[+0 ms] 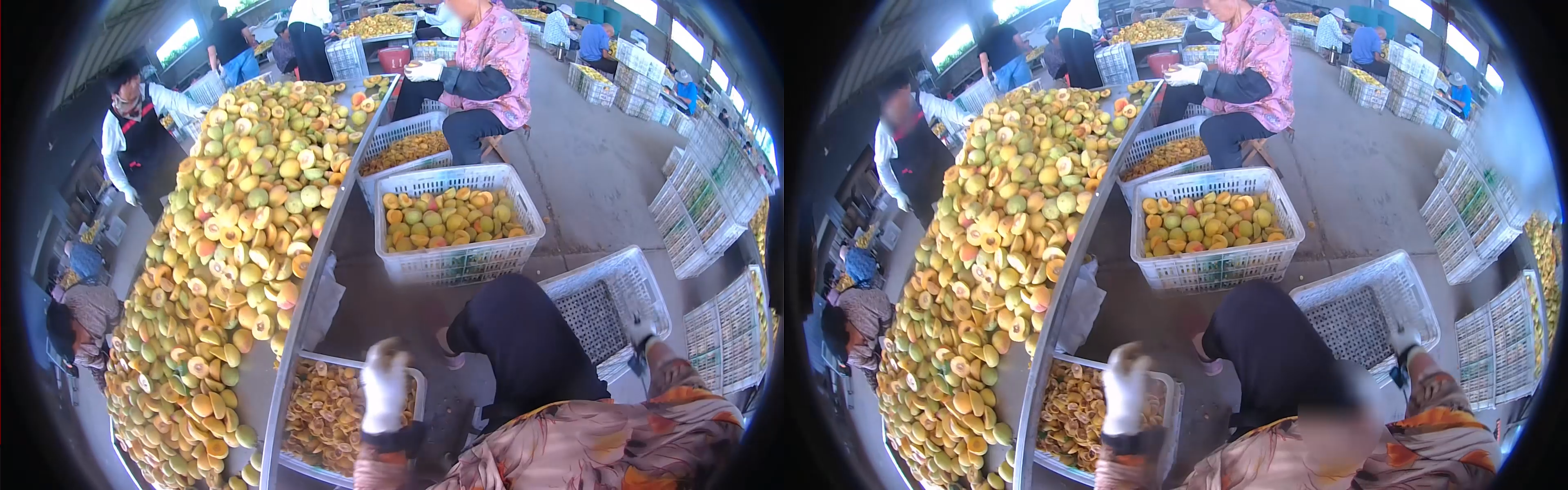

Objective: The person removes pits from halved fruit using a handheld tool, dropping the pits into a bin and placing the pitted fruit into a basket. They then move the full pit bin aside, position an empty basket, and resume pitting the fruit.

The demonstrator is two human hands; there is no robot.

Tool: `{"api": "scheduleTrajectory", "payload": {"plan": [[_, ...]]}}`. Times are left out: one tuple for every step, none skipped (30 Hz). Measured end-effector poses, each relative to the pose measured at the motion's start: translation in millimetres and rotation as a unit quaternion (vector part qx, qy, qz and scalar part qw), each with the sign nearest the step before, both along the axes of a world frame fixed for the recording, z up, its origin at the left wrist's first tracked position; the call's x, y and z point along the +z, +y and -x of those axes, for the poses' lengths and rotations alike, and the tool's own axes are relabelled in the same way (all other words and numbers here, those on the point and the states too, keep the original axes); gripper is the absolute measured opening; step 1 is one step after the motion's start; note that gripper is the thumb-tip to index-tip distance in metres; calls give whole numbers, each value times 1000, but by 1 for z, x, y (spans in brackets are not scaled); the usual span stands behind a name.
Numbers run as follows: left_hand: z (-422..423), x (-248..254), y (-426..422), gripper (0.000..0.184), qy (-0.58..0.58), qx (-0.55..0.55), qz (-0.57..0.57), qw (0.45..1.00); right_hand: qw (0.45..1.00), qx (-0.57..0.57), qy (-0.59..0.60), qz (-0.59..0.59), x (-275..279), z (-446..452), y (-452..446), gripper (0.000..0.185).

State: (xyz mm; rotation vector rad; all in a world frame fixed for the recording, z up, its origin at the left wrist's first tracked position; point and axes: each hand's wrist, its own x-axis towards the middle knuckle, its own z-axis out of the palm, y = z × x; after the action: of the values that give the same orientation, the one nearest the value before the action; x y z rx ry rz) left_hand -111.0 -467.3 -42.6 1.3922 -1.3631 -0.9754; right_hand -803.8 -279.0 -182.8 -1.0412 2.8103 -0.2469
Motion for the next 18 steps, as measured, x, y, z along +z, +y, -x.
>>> {"api": "scheduleTrajectory", "payload": {"plan": [[-20, 28, 6, 28, -22, 47, -12, 999, 989, -23, -143, 37, -13, 3, 42, 67], [-40, 51, 12, 26, -46, 95, -26, 994, 970, -182, -160, 14, -5, -24, 62, 71], [-69, 57, 17, 25, -88, 128, 20, 988, 924, -270, -266, 55, -6, -40, 74, 60], [-101, 60, 30, 24, -129, 161, 65, 976, 881, -319, -312, 156, -3, -57, 80, 50], [-132, 68, 46, 23, -141, 206, 47, 967, 857, -354, -336, 167, -5, -51, 78, 47], [-159, 79, 63, 23, -151, 252, 28, 956, 831, -388, -357, 175, -21, -36, 85, 45], [-182, 90, 81, 22, -122, 283, 9, 951, 827, -387, -347, 216, -25, -40, 91, 47], [-202, 101, 103, 21, -92, 321, -11, 942, 823, -379, -338, 254, -31, -44, 95, 52], [-222, 108, 123, 20, -130, 355, -3, 926, 798, -384, -370, 280, -97, 3, 123, 48], [-230, 124, 148, 19, -150, 387, 0, 910, 782, -378, -393, 300, -123, 15, 135, 45], [-223, 152, 167, 19, -246, 422, -12, 873, 772, -397, -442, 224, -113, 6, 131, 37], [-265, 141, 196, 21, -356, 404, 5, 843, 769, -353, -449, 288, -118, -7, 134, 48], [-308, 122, 224, 22, -355, 448, -47, 819, 741, -400, -459, 283, -118, -13, 120, 46], [-324, 114, 247, 22, -255, 476, -17, 841, 735, -425, -450, 277, -114, -16, 121, 45], [-321, 125, 237, 21, -291, 471, -12, 833, 741, -438, -438, 261, -111, -21, 117, 44], [-314, 137, 252, 20, -193, 498, -21, 845, 750, -446, -424, 242, -108, -29, 107, 43], [-300, 153, 261, 19, -182, 505, -1, 844, 757, -450, -415, 227, -107, -35, 99, 42], [-304, 156, 271, 18, -169, 523, -5, 835, 761, -455, -407, 220, -107, -40, 90, 41]]}}
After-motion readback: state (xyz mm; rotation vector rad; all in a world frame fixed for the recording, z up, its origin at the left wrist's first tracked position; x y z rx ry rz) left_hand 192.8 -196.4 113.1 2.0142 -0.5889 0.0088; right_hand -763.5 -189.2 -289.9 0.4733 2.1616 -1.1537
